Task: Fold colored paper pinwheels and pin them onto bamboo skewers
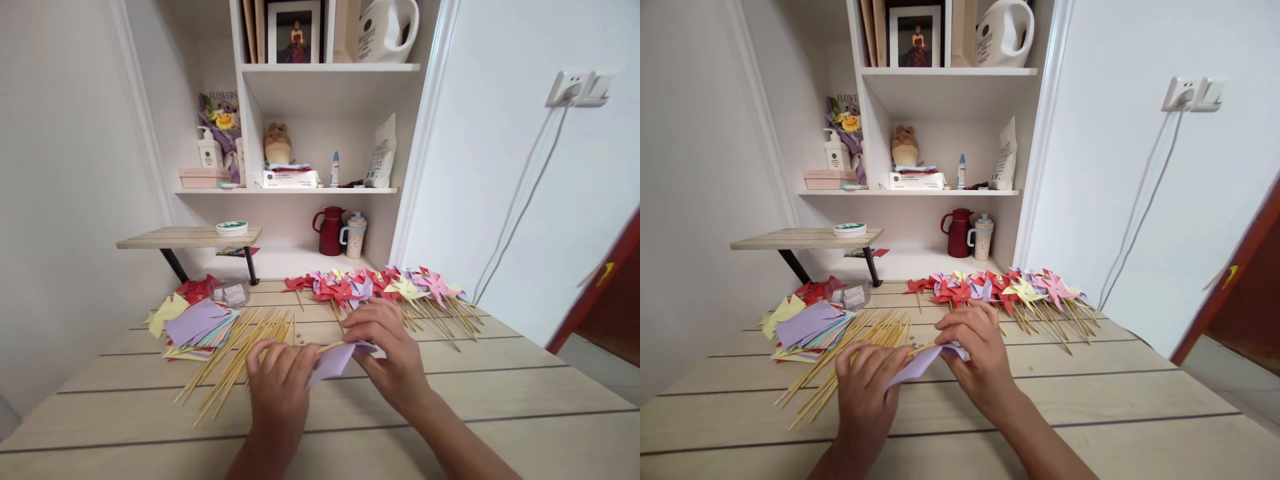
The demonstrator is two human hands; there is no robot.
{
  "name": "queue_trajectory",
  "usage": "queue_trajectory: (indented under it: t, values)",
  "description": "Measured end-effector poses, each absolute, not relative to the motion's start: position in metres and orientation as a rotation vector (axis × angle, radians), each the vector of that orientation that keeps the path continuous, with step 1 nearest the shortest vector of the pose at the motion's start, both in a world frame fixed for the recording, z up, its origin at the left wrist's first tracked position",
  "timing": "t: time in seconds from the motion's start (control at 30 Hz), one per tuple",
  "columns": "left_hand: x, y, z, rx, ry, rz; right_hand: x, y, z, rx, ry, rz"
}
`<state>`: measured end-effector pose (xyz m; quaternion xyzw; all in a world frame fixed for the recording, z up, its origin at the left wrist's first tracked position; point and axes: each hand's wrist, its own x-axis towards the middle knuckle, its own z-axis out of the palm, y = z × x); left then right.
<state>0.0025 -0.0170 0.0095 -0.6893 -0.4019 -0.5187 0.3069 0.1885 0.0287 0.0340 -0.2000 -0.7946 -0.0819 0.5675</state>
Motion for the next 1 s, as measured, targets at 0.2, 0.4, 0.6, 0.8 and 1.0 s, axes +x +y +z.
queue_trajectory:
  t: [0.2, 0.4, 0.6, 0.8, 1.0]
  values:
    - [0.001, 0.002, -0.010, -1.992, -1.476, -1.739, 0.190, 0.042, 0.025, -0.666, -1.866, -0.090]
    - [-0.001, 0.004, -0.005, -1.866, -2.193, -2.492, 0.192, 0.040, 0.025, -0.824, -1.586, 0.227]
    - [-0.005, 0.010, -0.007, -1.604, -2.108, -3.162, 0.179, 0.036, 0.022, -0.812, -1.425, 0.961]
    - [-0.007, 0.012, -0.009, -1.473, -2.094, -3.456, 0.154, 0.025, 0.014, -0.867, -1.420, 1.543]
    - [-0.006, 0.013, -0.009, -1.432, -1.925, -3.655, 0.131, 0.017, -0.006, -0.840, -1.393, 1.744]
